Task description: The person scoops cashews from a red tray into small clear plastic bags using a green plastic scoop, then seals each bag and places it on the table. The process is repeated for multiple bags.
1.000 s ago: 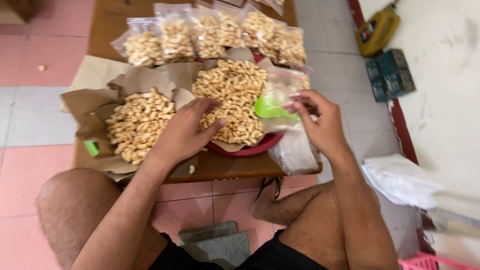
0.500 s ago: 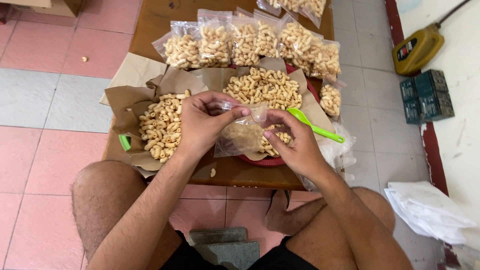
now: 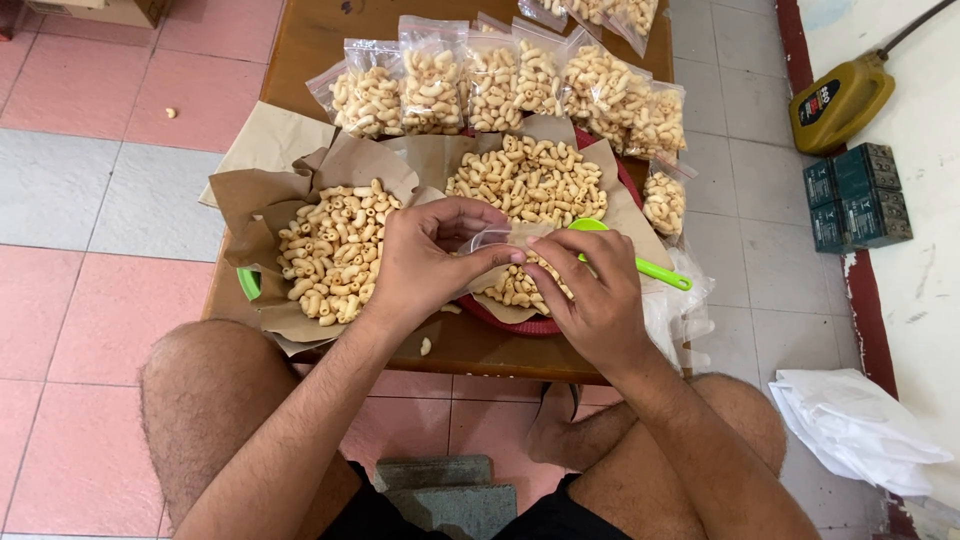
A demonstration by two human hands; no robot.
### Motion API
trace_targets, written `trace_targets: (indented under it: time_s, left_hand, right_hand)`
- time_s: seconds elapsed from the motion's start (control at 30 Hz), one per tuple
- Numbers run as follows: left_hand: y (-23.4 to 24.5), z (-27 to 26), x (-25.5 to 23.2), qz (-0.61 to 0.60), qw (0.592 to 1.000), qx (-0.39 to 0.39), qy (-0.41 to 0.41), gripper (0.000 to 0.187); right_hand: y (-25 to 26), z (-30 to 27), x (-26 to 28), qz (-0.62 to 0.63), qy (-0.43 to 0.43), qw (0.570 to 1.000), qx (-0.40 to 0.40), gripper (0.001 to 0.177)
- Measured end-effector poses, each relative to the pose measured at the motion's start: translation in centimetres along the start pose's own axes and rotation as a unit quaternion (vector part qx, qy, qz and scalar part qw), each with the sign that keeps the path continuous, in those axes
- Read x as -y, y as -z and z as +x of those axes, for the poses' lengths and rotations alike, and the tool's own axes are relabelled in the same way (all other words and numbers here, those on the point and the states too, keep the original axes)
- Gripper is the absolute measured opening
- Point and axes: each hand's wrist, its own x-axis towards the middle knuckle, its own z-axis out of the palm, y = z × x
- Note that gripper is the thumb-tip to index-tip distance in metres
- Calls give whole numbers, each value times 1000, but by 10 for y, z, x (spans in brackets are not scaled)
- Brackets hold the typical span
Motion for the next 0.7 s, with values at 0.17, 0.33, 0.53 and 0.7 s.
trace_targets:
  time_s: [0.17,0.33,0.53,0.7]
  left_hand:
    - [-2,-2,1,-2,1000,13,11,36]
    - [4,2,-8,18,996,84,-16,55]
    - [11,1,-25,61,947,316,8,105]
    - [12,6,-17,40,959,281,-16,87]
  right_hand:
    - [-3,0,0,12,-15,1000,11,30]
    - [0,-2,1,55,-33,998,29,20]
    - [5,3,7,103,-25,991,82,9]
    - [12,2,6,91,-2,988,127,4]
